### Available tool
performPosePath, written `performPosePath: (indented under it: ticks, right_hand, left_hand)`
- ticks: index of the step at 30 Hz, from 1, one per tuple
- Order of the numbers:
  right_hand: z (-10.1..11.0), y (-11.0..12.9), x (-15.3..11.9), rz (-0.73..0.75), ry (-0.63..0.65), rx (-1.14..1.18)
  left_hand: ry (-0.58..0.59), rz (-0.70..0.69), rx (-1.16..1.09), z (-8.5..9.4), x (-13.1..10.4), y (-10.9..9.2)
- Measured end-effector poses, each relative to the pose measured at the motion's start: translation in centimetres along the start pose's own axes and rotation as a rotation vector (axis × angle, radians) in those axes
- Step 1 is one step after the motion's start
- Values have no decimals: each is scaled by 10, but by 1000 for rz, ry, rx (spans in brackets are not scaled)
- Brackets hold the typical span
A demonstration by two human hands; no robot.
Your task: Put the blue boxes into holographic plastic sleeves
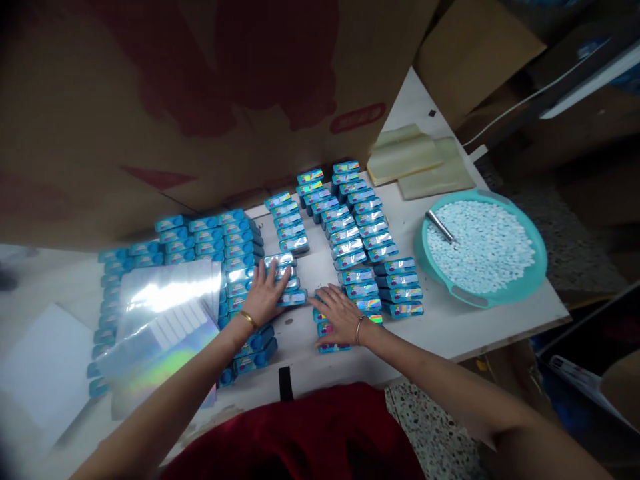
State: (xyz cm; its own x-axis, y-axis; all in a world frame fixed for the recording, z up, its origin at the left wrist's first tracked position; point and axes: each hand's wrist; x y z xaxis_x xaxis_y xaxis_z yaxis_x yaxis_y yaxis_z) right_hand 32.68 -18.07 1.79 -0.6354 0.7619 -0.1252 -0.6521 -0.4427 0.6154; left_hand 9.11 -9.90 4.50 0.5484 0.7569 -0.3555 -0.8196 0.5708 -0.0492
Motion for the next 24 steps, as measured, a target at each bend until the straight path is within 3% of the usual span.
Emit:
performPosePath:
  ticks: [4, 10, 18, 22, 24]
  right_hand:
    - [-6, -5, -11, 26, -60, -21]
    - [-19, -11, -30, -47, -171, -59]
    - [-22, -7, -29, 58, -88, -60]
    - [-14, 2, -24, 99, -100, -78]
    - [-8, 8, -25, 96, -141, -77]
  left_hand:
    - [-29, -45, -58, -6, 16, -17]
    - [-53, -82, -104, -9, 40, -33]
    - [-145, 9, -229, -13, 62, -66]
    - [-105, -147, -451, -15, 68, -57]
    - [-177, -129, -643, -16, 67, -46]
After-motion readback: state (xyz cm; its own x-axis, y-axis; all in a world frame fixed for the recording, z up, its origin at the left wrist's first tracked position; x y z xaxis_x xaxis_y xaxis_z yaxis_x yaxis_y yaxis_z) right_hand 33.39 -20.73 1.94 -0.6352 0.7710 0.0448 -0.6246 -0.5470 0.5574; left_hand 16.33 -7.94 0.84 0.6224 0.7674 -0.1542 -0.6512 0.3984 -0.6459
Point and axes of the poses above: each hand's wrist, its own x-axis towards the middle knuckle, its own z-axis out of the back of the hand, y = z × x, and after that the axes turned 6 degrees about x, right-handed
